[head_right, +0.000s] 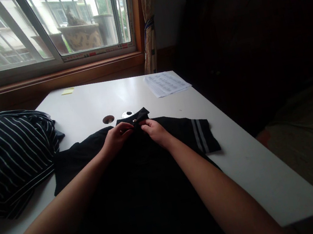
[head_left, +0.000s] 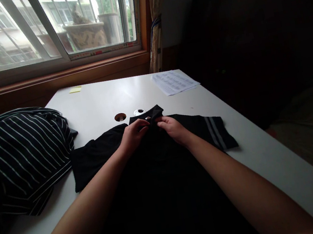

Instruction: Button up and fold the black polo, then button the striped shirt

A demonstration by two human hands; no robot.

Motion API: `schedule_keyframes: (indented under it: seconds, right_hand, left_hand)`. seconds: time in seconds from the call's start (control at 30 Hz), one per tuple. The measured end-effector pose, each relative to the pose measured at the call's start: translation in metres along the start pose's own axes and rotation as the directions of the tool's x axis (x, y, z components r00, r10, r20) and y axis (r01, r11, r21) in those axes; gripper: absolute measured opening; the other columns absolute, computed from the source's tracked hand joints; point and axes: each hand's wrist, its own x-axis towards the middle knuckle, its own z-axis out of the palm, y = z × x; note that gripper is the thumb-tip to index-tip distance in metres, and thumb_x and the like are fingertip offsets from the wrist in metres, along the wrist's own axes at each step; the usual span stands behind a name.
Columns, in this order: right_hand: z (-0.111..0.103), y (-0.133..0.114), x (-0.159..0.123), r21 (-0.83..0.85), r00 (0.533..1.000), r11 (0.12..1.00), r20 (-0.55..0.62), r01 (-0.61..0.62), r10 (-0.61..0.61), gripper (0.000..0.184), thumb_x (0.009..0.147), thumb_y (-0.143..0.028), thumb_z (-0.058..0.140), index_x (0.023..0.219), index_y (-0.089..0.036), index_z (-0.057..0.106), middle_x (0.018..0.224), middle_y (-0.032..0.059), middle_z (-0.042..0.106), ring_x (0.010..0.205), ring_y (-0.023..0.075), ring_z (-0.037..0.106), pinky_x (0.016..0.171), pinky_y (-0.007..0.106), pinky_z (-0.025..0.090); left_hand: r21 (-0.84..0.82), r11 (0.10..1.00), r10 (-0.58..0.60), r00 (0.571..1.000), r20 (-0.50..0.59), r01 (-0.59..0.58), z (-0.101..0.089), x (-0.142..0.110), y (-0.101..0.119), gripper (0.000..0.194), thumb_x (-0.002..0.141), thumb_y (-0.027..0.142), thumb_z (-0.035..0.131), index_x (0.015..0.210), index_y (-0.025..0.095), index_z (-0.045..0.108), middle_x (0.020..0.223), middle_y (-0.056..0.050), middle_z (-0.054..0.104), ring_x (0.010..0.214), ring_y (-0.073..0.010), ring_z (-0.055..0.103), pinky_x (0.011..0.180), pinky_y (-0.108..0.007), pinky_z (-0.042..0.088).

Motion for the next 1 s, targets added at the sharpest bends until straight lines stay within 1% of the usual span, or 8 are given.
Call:
schedule_keyframes:
  seconds: [0.13,0.3,0.47,0.57,0.67,0.83,1.0]
  right_hand:
    - [-0.001,0.005,0.002,-0.060,1.000,0.998,-0.018,0.004,-0.005,0.031,0.079,-0.029,0.057,0.105,-0.016,0.069,0.093,0.0034,0.071,0.083,0.0176,0.060,0.077,0.030,0.046]
    - [0.001,0.010,0.003,-0.203,0.994,0.976,-0.060,0.081,-0.095,0.028,0.081,-0.028,0.055,0.103,-0.018,0.069,0.102,0.0045,0.070,0.097,0.0213,0.061,0.089,0.035,0.047]
    - [0.006,0.008,0.002,-0.361,0.971,0.915,-0.084,0.182,-0.226,0.024,0.083,-0.027,0.052,0.098,-0.018,0.068,0.109,0.0067,0.066,0.105,0.0228,0.059,0.100,0.039,0.043]
    - [0.008,0.008,0.000,-0.429,0.953,0.875,-0.089,0.225,-0.288,0.023,0.084,-0.026,0.051,0.098,-0.018,0.068,0.110,0.0078,0.063,0.106,0.0230,0.059,0.100,0.038,0.043]
    - [0.010,0.007,-0.002,-0.492,0.940,0.838,-0.104,0.235,-0.325,0.023,0.086,-0.025,0.050,0.099,-0.018,0.067,0.108,0.0083,0.062,0.105,0.0236,0.059,0.099,0.038,0.044]
    - [0.012,0.003,-0.006,-0.557,0.931,0.796,-0.103,0.237,-0.349,0.022,0.087,-0.024,0.049,0.098,-0.019,0.067,0.108,0.0088,0.062,0.105,0.0242,0.059,0.098,0.039,0.045]
    - [0.011,0.001,-0.006,-0.571,0.944,0.796,-0.104,0.201,-0.313,0.021,0.086,-0.025,0.051,0.097,-0.018,0.068,0.105,0.0092,0.064,0.102,0.0249,0.061,0.096,0.040,0.046]
  left_hand:
    - [-0.028,1.000,0.008,1.000,0.017,-0.007,0.000,0.001,-0.001,0.017,0.086,0.023,0.063,0.102,0.023,0.068,0.100,-0.001,0.073,0.089,-0.0164,0.067,0.080,-0.027,0.051]
    - [-0.019,1.000,0.023,0.999,0.024,-0.022,0.001,0.003,-0.002,0.018,0.083,0.021,0.066,0.101,0.021,0.066,0.099,-0.002,0.072,0.091,-0.0174,0.067,0.084,-0.030,0.052]
    - [0.031,0.999,0.037,0.999,0.012,-0.037,0.001,0.003,-0.003,0.017,0.081,0.022,0.070,0.097,0.021,0.067,0.097,-0.002,0.072,0.087,-0.0167,0.066,0.084,-0.031,0.052]
    - [0.079,0.996,0.049,0.999,0.001,-0.049,0.002,0.002,-0.003,0.017,0.081,0.021,0.070,0.098,0.021,0.067,0.097,-0.001,0.072,0.085,-0.0165,0.066,0.083,-0.031,0.053]
    - [0.131,0.989,0.072,0.997,-0.013,-0.069,0.004,0.001,-0.003,0.017,0.082,0.020,0.069,0.098,0.022,0.066,0.098,-0.002,0.072,0.086,-0.0170,0.066,0.083,-0.031,0.053]
    - [0.241,0.965,0.110,0.994,0.000,-0.107,0.005,0.001,-0.001,0.016,0.083,0.017,0.067,0.098,0.023,0.065,0.099,-0.002,0.071,0.092,-0.0192,0.066,0.083,-0.033,0.053]
    - [0.325,0.940,0.095,0.994,0.052,-0.107,0.004,-0.001,0.000,0.024,0.084,0.013,0.065,0.104,0.024,0.064,0.108,-0.004,0.068,0.097,-0.0206,0.066,0.088,-0.035,0.054]
